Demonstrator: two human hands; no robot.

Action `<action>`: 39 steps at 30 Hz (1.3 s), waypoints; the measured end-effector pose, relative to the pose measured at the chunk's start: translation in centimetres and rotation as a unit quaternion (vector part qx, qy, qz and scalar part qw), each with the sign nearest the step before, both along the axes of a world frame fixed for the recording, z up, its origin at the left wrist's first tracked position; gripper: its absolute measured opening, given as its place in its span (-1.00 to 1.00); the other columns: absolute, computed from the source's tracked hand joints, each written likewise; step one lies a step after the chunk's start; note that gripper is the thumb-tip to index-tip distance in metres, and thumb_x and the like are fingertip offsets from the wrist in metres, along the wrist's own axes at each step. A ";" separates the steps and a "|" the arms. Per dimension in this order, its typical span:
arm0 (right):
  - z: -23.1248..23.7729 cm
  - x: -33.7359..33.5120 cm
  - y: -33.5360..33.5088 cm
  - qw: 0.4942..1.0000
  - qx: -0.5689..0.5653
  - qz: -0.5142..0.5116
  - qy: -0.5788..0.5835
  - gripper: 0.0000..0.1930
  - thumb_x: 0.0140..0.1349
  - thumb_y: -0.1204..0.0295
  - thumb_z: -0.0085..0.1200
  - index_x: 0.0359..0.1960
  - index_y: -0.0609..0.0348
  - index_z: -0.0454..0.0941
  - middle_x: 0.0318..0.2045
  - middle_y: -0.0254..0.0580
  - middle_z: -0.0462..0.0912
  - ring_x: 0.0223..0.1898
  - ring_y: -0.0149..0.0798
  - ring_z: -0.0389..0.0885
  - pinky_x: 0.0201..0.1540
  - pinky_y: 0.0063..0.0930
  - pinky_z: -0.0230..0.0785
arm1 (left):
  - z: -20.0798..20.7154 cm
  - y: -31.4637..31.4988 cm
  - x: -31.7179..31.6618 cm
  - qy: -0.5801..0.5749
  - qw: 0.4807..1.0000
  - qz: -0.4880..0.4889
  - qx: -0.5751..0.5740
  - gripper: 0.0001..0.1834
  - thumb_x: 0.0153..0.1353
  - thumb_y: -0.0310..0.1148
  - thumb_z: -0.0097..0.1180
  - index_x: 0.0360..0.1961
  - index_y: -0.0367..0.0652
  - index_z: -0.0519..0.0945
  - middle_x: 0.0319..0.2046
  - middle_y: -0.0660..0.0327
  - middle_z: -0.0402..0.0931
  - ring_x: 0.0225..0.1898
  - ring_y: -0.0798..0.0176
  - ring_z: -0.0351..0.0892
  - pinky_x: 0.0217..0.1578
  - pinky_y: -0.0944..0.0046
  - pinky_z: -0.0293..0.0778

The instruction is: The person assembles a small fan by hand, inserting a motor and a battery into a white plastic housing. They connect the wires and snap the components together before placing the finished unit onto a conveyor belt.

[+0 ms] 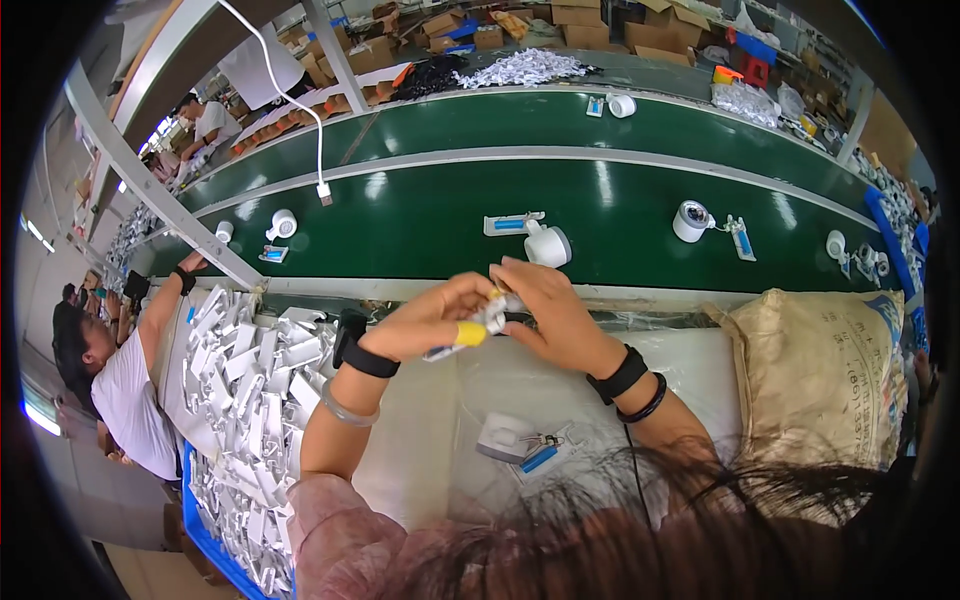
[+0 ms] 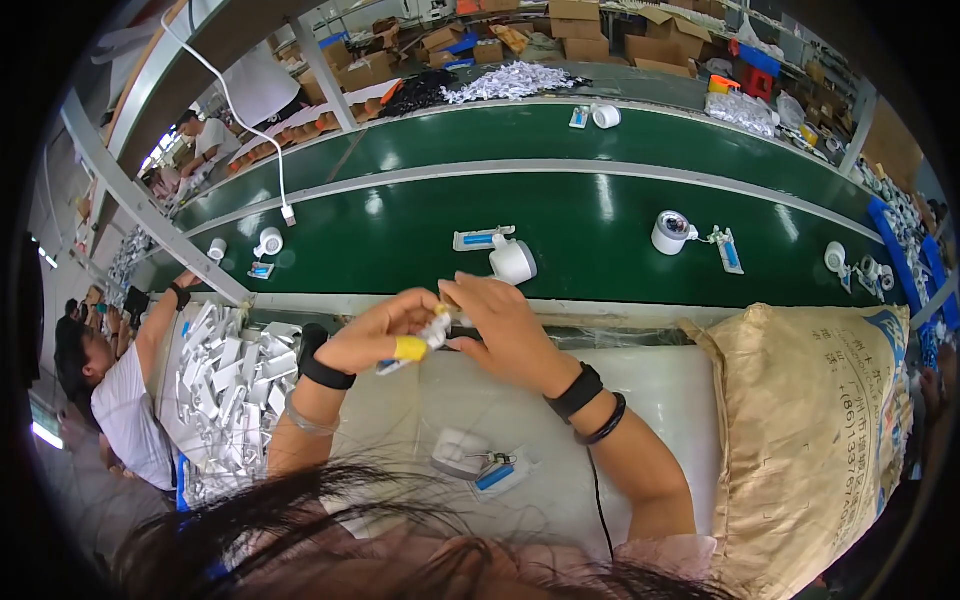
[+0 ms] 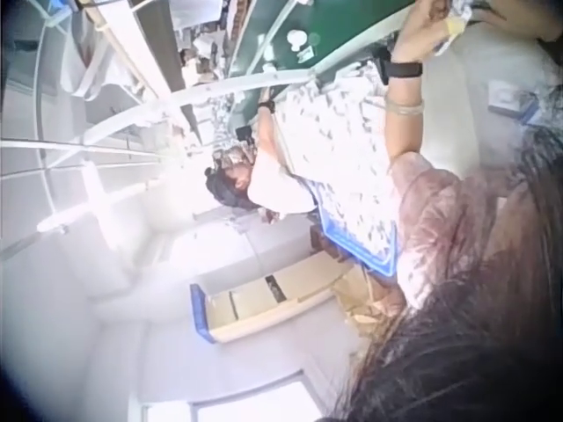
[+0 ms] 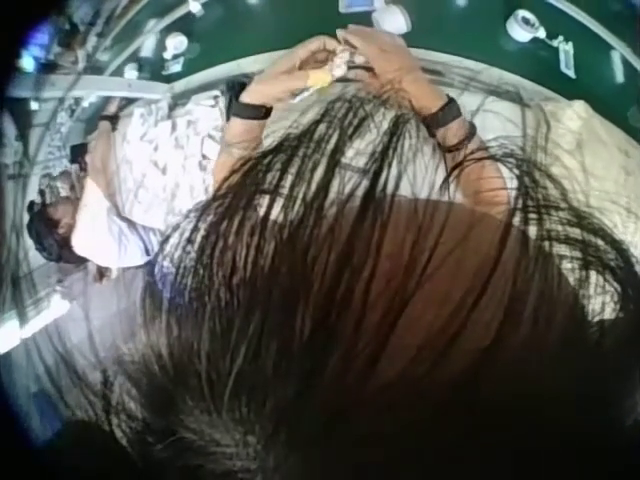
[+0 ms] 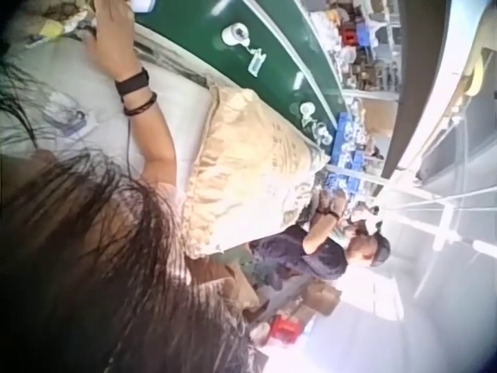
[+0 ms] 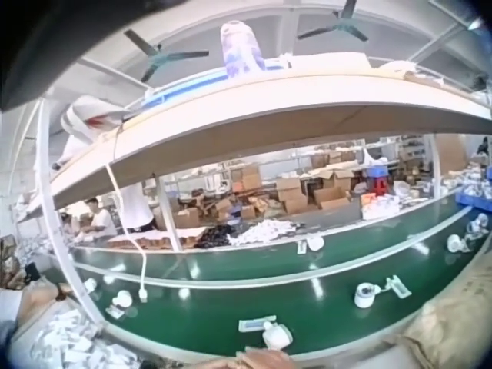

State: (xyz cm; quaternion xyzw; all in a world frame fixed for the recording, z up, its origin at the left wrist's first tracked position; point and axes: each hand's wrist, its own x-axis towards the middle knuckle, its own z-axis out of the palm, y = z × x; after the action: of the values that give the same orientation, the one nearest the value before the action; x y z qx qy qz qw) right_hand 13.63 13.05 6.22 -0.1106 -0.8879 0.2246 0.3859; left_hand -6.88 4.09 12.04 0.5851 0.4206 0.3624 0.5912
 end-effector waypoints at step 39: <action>1.6 0.1 -2.3 0.991 0.048 -0.119 0.028 -0.82 0.03 0.63 0.25 -0.37 0.17 0.49 -0.53 -0.20 0.52 -0.44 -0.16 0.49 -0.40 -0.35 0.34 | -4.9 -1.1 2.5 -0.100 0.972 0.206 0.054 -0.69 0.35 -0.46 -0.24 0.11 -0.15 0.27 -0.35 0.20 0.44 -0.53 0.39 0.47 -0.56 0.34 0.47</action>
State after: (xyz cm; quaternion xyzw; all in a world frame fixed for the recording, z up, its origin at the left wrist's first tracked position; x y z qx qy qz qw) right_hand 13.72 10.72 7.85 -0.1899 -0.8671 0.1371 0.4397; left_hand -4.36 2.98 7.15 0.4777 0.4507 0.5551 0.5105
